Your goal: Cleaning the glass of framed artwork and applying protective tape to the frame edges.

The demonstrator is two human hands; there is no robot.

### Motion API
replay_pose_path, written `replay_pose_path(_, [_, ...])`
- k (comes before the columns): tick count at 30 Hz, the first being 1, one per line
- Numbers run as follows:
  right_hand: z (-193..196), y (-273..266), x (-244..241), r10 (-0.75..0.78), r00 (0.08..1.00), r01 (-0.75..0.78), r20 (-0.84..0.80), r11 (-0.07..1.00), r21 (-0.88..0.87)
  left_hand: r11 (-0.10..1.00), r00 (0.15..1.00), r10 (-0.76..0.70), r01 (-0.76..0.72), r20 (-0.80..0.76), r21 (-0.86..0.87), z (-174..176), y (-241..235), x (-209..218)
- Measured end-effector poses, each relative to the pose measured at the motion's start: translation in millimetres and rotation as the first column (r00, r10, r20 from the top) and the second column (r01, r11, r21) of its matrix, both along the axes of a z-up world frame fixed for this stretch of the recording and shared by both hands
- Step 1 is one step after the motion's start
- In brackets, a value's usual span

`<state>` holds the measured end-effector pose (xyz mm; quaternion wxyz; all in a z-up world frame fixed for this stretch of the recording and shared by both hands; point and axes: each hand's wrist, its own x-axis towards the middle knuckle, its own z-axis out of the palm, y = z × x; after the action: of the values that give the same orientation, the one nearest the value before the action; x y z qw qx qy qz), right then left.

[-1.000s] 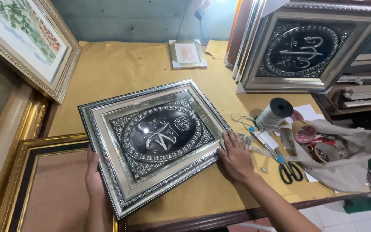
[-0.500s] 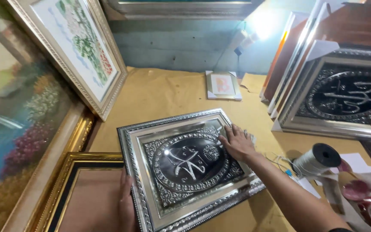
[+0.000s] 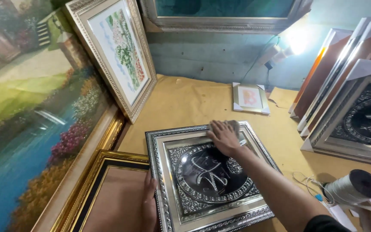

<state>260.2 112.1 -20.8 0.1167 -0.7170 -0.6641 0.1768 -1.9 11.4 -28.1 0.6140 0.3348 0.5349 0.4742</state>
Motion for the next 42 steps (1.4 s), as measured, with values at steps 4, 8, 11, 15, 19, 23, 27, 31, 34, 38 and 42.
replay_pose_path(4, [25.5,-7.1,-86.9,0.337,0.939,-0.333,-0.074,0.941,0.067,0.987,0.993,0.035,-0.052,0.11,0.154,-1.6,-0.3,1.5])
replay_pose_path(8, [30.2,2.3,-140.0,0.505,0.862,-0.5,-0.035,0.86,0.104,0.968,0.946,0.123,-0.182,0.3,0.175,-28.3,10.7,5.6])
replay_pose_path(11, [38.5,4.8,-162.0,0.546,0.836,-0.539,-0.052,0.835,0.108,0.965,0.928,0.06,-0.148,0.367,0.217,-2.8,2.6,7.2])
replay_pose_path(15, [47.3,-7.9,-171.2,0.532,0.843,-0.532,-0.077,0.846,0.021,0.982,0.915,0.173,-0.188,0.365,0.003,20.4,-8.7,6.5])
replay_pose_path(19, [51.7,-42.6,-177.4,0.518,0.849,-0.521,-0.105,0.854,0.005,0.964,0.681,0.256,-0.235,0.686,-0.127,-0.7,-1.8,12.5])
replay_pose_path(23, [54.7,-93.9,-175.7,0.547,0.834,-0.546,0.067,0.837,-0.039,0.965,0.842,0.15,-0.239,0.518,0.11,-45.2,19.7,10.3])
replay_pose_path(27, [54.1,-147.0,-174.2,0.601,0.794,-0.604,0.086,0.797,0.003,0.984,0.872,0.101,-0.157,0.48,0.079,-39.5,16.6,3.6])
replay_pose_path(31, [32.9,-180.0,-170.8,0.658,0.74,-0.672,0.141,0.73,0.125,0.997,0.91,0.035,-0.063,0.413,0.054,-30.0,5.8,-5.1])
replay_pose_path(34, [21.5,-195.1,-169.9,0.639,0.743,-0.669,0.201,0.718,0.193,0.999,0.93,-0.009,-0.006,0.367,0.041,-21.9,-12.5,-5.7])
replay_pose_path(38, [24.8,-205.2,-167.1,0.606,0.778,-0.629,0.167,0.751,0.201,0.982,0.933,0.113,-0.052,0.342,-0.183,54.7,-40.4,2.6])
replay_pose_path(42, [16.9,-216.0,-144.7,0.518,0.84,-0.541,0.163,0.821,0.181,0.982,0.986,0.006,-0.037,0.165,0.185,28.9,-30.6,6.4])
